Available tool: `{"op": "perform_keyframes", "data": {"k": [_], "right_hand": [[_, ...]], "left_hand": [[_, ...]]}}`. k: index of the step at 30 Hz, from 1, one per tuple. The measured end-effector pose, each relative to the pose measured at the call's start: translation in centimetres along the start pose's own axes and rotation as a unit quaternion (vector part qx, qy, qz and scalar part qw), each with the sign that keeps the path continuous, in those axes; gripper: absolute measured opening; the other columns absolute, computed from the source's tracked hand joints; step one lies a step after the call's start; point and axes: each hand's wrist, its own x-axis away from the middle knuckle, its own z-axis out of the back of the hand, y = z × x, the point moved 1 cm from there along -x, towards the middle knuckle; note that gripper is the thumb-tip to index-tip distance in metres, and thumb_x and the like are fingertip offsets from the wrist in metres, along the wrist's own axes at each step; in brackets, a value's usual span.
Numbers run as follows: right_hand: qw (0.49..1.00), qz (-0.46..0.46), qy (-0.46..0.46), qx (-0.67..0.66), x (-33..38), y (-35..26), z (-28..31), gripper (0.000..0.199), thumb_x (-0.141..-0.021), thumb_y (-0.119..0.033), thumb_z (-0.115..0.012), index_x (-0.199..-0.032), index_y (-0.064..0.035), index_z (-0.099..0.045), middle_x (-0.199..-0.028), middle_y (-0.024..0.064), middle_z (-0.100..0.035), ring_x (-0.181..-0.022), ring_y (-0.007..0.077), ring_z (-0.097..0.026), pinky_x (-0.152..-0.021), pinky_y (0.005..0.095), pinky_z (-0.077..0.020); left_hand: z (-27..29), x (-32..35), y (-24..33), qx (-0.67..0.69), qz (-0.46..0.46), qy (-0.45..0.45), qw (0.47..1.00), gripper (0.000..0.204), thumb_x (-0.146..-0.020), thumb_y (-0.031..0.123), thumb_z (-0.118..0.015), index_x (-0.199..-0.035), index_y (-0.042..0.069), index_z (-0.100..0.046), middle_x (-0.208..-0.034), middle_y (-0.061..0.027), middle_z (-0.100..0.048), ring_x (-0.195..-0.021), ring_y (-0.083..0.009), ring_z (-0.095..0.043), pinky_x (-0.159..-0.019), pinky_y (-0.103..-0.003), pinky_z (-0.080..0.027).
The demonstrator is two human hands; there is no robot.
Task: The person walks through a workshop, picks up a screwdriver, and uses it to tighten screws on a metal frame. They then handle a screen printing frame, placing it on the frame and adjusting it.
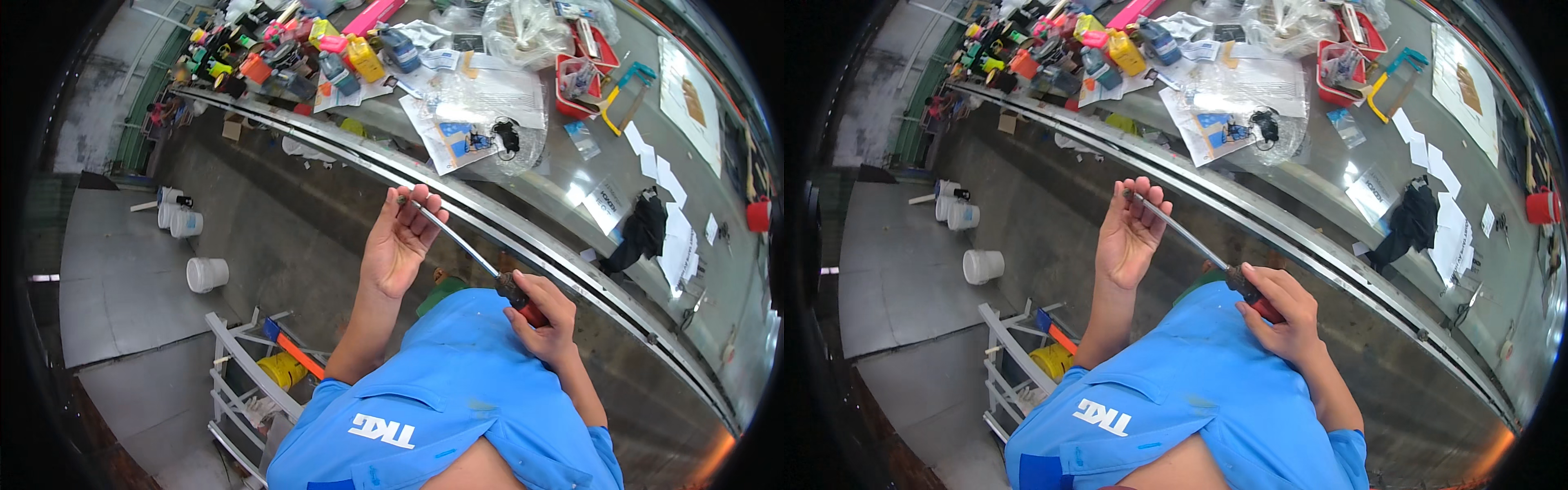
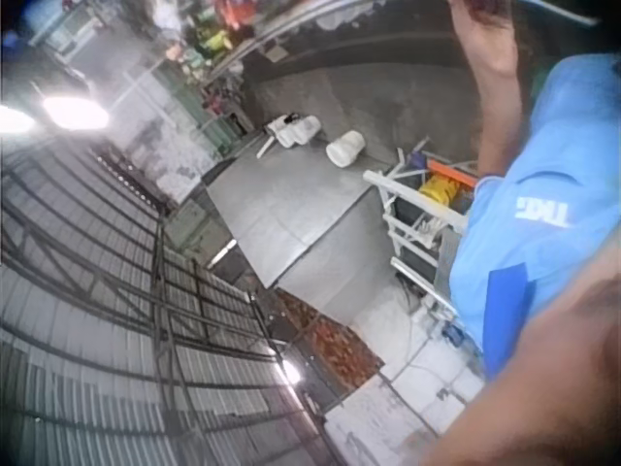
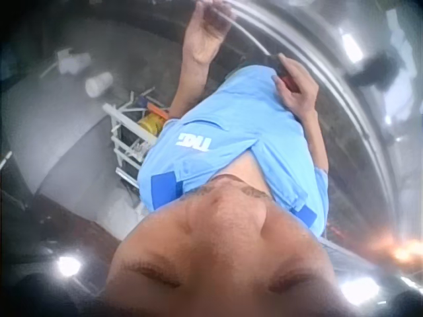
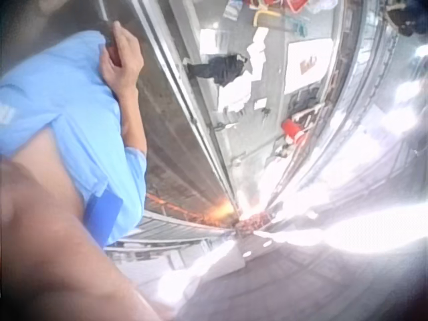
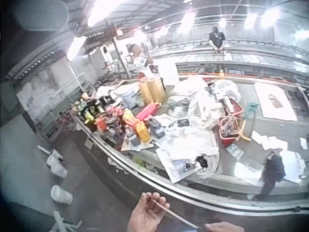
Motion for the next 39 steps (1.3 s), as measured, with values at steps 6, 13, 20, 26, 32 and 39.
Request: {"op": "perform_keyframes", "data": {"k": [6, 13, 20, 26, 32, 39], "right_hand": [[1.0, -0.004, -0.025, 0.004, -0.6, -0.1, 0.8, 0.051, -0.068, 0.001, -0.074, -0.118, 0.0001, -0.063, -0.105, 0.0169, -0.066, -0.08, 0.0232, -0.066, -0.068, 0.0287, -0.0521], [0.999, -0.008, -0.049, 0.007, -1.4, -0.2, 0.2, 0.051, -0.069, 0.001, -0.073, -0.118, -0.0004, -0.063, -0.104, 0.0165, -0.066, -0.08, 0.023, -0.065, -0.067, 0.0283, -0.0521], [0.997, 0.015, -0.076, 0.015, -1.8, -0.5, 0.3, 0.052, -0.07, 0.002, -0.072, -0.121, -0.0029, -0.062, -0.105, 0.0152, -0.066, -0.077, 0.0206, -0.064, -0.063, 0.0273, -0.0513], [0.994, 0.013, -0.109, -0.013, -2.2, -1.5, 0.0, 0.053, -0.073, 0.0, -0.071, -0.125, -0.0036, -0.06, -0.106, 0.015, -0.065, -0.079, 0.0214, -0.064, -0.065, 0.0278, -0.0508], [0.981, -0.025, -0.165, -0.102, -2.5, -0.6, -0.7, 0.055, -0.079, -0.003, -0.068, -0.132, -0.0049, -0.054, -0.108, 0.0154, -0.063, -0.082, 0.024, -0.063, -0.069, 0.0298, -0.0511], [0.961, 0.041, -0.201, -0.183, -4.3, -1.1, -3.7, 0.057, -0.084, -0.012, -0.066, -0.136, -0.005, -0.045, -0.11, 0.0163, -0.061, -0.092, 0.0316, -0.062, -0.076, 0.0373, -0.0526]], "left_hand": [[-0.8, 0.6, -0.7, 0.008, -0.02, 0.034, 0.999, 0.021, -0.098, 0.027, -0.052, -0.098, 0.01, -0.063, -0.104, -0.0083, -0.068, -0.103, -0.0234, -0.064, -0.096, -0.042, -0.052], [0.1, 1.0, -0.2, -0.034, -0.055, 0.037, 0.997, 0.022, -0.098, 0.026, -0.053, -0.101, 0.008, -0.065, -0.103, -0.0079, -0.069, -0.101, -0.0233, -0.065, -0.093, -0.041, -0.053], [0.7, 2.1, 1.4, -0.246, -0.136, 0.0, 0.96, 0.021, -0.098, 0.024, -0.052, -0.1, 0.008, -0.065, -0.096, -0.0101, -0.07, -0.089, -0.0282, -0.068, -0.084, -0.046, -0.056], [0.7, 3.0, 1.5, -0.206, -0.14, 0.004, 0.969, 0.02, -0.098, 0.025, -0.052, -0.102, 0.01, -0.064, -0.092, -0.0098, -0.069, -0.084, -0.0283, -0.068, -0.08, -0.046, -0.056], [1.6, 4.6, 1.4, -0.202, -0.16, 0.082, 0.963, 0.021, -0.098, 0.029, -0.052, -0.107, 0.012, -0.061, -0.091, -0.0038, -0.064, -0.087, -0.0225, -0.064, -0.081, -0.041, -0.054], [-2.2, 5.5, 2.8, -0.051, -0.23, -0.041, 0.971, 0.019, -0.101, 0.023, -0.046, -0.105, 0.008, -0.055, -0.075, -0.0034, -0.047, -0.072, -0.0151, -0.046, -0.077, -0.032, -0.045]]}}
